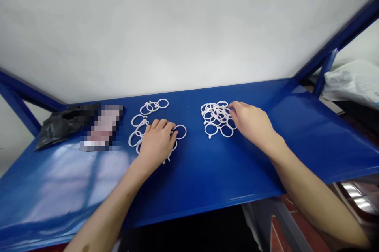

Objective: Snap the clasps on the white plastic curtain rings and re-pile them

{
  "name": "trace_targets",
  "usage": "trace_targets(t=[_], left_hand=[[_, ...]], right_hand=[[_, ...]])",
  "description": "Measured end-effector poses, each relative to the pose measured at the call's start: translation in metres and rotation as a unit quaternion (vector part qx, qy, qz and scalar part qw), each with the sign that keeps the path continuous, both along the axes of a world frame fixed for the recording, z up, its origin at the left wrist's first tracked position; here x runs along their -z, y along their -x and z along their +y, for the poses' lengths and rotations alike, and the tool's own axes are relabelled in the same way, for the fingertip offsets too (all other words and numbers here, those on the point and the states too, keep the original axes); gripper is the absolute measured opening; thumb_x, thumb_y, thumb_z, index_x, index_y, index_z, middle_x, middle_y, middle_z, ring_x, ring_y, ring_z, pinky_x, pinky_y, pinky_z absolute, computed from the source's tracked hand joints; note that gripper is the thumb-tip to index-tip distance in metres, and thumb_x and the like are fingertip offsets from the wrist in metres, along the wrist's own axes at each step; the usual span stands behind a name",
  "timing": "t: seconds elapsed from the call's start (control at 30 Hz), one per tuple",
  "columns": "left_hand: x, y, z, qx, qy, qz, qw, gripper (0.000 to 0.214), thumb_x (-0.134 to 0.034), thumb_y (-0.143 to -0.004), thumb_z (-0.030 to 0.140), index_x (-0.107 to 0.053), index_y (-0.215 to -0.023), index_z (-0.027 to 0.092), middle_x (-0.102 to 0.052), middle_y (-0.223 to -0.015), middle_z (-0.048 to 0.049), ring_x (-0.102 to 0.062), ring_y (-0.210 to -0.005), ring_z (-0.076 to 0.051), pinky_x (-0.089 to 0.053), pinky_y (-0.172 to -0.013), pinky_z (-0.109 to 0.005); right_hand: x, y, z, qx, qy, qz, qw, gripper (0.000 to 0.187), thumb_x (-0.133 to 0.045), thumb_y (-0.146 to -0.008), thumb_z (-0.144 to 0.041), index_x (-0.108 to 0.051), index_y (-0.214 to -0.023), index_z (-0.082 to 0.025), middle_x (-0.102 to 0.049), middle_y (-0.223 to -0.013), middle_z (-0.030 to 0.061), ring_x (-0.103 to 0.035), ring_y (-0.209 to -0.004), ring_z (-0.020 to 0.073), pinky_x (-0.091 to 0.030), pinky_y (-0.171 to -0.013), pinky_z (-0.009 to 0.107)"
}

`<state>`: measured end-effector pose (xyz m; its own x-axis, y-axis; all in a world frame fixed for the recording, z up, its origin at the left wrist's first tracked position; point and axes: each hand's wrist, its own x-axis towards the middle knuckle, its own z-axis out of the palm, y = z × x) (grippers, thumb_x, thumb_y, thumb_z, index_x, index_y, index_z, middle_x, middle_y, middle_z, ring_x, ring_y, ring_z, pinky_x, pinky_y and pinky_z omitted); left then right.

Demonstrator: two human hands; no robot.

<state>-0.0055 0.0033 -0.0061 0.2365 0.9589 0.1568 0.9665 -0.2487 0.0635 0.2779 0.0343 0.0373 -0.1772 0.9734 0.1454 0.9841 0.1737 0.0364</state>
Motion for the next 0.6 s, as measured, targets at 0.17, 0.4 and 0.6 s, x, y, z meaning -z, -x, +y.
trace_targets(t=[0.17,0.4,0.6], left_hand=[[-0.001,-0.002,-0.001,0.013,-0.018,-0.029,0.999,0.019,-0.050,-0.099,0.026,-0.066,-0.096,0.019,-0.072,-0.097,-0.0073,-0.059,-0.096,-0.030,-0.043,-0.083,-0.043],[-0.006,-0.011,-0.007,0.062,-0.069,-0.109,0.990,0.019,-0.049,-0.101,0.028,-0.066,-0.103,0.022,-0.075,-0.096,-0.0036,-0.059,-0.091,-0.025,-0.042,-0.081,-0.041],[-0.007,-0.019,-0.015,0.135,-0.104,-0.191,0.967,0.015,-0.054,-0.099,0.029,-0.066,-0.102,0.022,-0.073,-0.093,-0.0032,-0.062,-0.088,-0.021,-0.047,-0.082,-0.039]], right_hand=[[0.010,0.008,0.000,-0.050,-0.107,0.062,0.991,0.025,-0.048,-0.102,-0.030,-0.066,-0.111,-0.016,-0.074,-0.099,0.0087,-0.070,-0.084,0.0237,-0.040,-0.055,0.030],[0.022,0.028,-0.014,-0.272,-0.092,0.209,0.935,0.027,-0.052,-0.102,-0.037,-0.065,-0.117,-0.018,-0.075,-0.107,0.0084,-0.071,-0.092,0.0187,-0.055,-0.076,0.030],[0.031,0.047,-0.029,-0.333,-0.015,0.292,0.896,0.033,-0.056,-0.100,-0.042,-0.063,-0.120,-0.016,-0.075,-0.097,0.0071,-0.072,-0.083,0.0174,-0.056,-0.071,0.030]])
